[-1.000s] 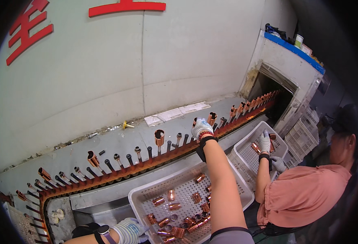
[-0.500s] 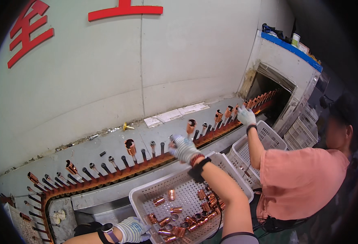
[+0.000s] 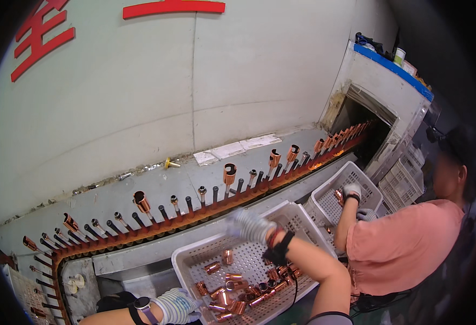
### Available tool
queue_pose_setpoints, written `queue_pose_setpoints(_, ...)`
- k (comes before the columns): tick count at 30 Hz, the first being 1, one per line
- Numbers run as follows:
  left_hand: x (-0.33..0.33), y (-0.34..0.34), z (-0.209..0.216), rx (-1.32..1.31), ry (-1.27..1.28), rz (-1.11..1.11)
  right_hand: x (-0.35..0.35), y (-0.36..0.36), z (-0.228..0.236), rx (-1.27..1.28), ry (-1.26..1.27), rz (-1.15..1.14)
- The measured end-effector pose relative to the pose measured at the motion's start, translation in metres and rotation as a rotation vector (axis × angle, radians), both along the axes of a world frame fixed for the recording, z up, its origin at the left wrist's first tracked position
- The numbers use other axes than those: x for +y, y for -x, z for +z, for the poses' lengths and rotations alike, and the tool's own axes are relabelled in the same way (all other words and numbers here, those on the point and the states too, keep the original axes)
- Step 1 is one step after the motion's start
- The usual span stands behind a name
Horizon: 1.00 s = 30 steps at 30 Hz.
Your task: Two people remove copper tubes from a conveyor rack by hand and place them into white plastic bins. They handle the tubes one at a time, occasionally inspecting them before filling the bins.
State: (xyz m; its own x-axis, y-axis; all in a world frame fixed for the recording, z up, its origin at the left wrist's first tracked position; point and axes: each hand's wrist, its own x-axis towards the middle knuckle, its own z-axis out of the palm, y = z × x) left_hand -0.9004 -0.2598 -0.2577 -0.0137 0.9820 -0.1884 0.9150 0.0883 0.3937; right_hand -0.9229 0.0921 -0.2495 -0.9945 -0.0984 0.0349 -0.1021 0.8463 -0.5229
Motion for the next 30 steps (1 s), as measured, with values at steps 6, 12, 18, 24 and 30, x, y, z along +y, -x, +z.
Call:
queue_pose_setpoints(6,-0.010,-0.002,0.008,0.081,0.027,-0.027,0.072,0.084,0.081,0.197,-0.380,-0.772)
queue_pose_setpoints(12,-0.015,-0.015,0.000,0.089,-0.086,-0.040,0.069,0.115,0.041,0.129,-0.320,-0.797)
queue_pose_setpoints(18,-0.027,0.001,0.011,0.090,-0.124,-0.043,0.044,0.082,0.054,0.232,-0.399,-0.325)
queue_pose_setpoints(24,-0.026,0.004,0.013,0.080,-0.046,-0.031,0.003,0.092,0.054,0.311,-0.296,-0.174)
queue_pose_setpoints(30,-0.026,0.025,0.018,0.059,-0.014,0.034,-0.043,0.144,0.050,0.250,-0.216,-0.272)
